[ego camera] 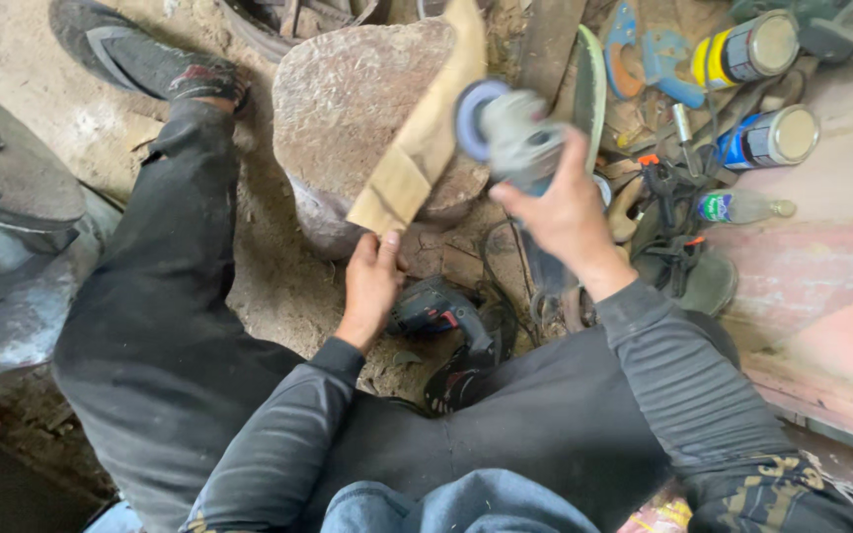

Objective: The person inserts a metal rod into a curved wooden piece, drills a hole, and secures the rod with pliers. They then attach a wooden handle and use a power sander to smooth the surface.

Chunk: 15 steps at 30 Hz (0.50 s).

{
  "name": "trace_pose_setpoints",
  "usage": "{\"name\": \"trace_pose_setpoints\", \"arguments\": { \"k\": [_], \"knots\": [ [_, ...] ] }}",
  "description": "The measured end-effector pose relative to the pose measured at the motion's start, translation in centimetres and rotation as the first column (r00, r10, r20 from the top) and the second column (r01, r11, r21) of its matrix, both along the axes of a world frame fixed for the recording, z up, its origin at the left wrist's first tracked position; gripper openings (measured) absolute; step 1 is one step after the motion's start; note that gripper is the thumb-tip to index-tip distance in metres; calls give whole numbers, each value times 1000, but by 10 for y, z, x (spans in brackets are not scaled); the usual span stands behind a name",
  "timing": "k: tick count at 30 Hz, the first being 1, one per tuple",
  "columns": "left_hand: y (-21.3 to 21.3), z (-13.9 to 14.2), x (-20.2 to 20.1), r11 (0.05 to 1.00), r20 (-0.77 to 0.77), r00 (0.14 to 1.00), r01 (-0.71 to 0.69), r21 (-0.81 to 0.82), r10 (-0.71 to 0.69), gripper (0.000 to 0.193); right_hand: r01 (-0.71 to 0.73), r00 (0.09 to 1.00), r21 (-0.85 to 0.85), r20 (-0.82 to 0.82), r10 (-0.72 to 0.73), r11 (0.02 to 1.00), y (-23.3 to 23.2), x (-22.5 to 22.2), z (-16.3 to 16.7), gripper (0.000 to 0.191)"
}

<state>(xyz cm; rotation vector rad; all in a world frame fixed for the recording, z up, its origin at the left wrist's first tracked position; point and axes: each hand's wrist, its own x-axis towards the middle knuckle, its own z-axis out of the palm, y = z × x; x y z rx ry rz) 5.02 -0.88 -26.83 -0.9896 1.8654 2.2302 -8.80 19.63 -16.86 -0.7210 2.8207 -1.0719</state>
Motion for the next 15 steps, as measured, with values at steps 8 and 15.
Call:
{"name": "trace_pose_setpoints", "arguments": {
  "k": [8, 15],
  "knots": [
    [11, 8, -9, 950, -41, 996, -64, 307, 80, 29, 704, 607, -600, 786, 116, 379, 76, -79, -1, 62],
    [25, 21, -13, 890, -53, 984, -128, 439, 167, 29, 915, 297, -403, 664, 687, -6, 55, -100, -53, 73]
  ]
}}
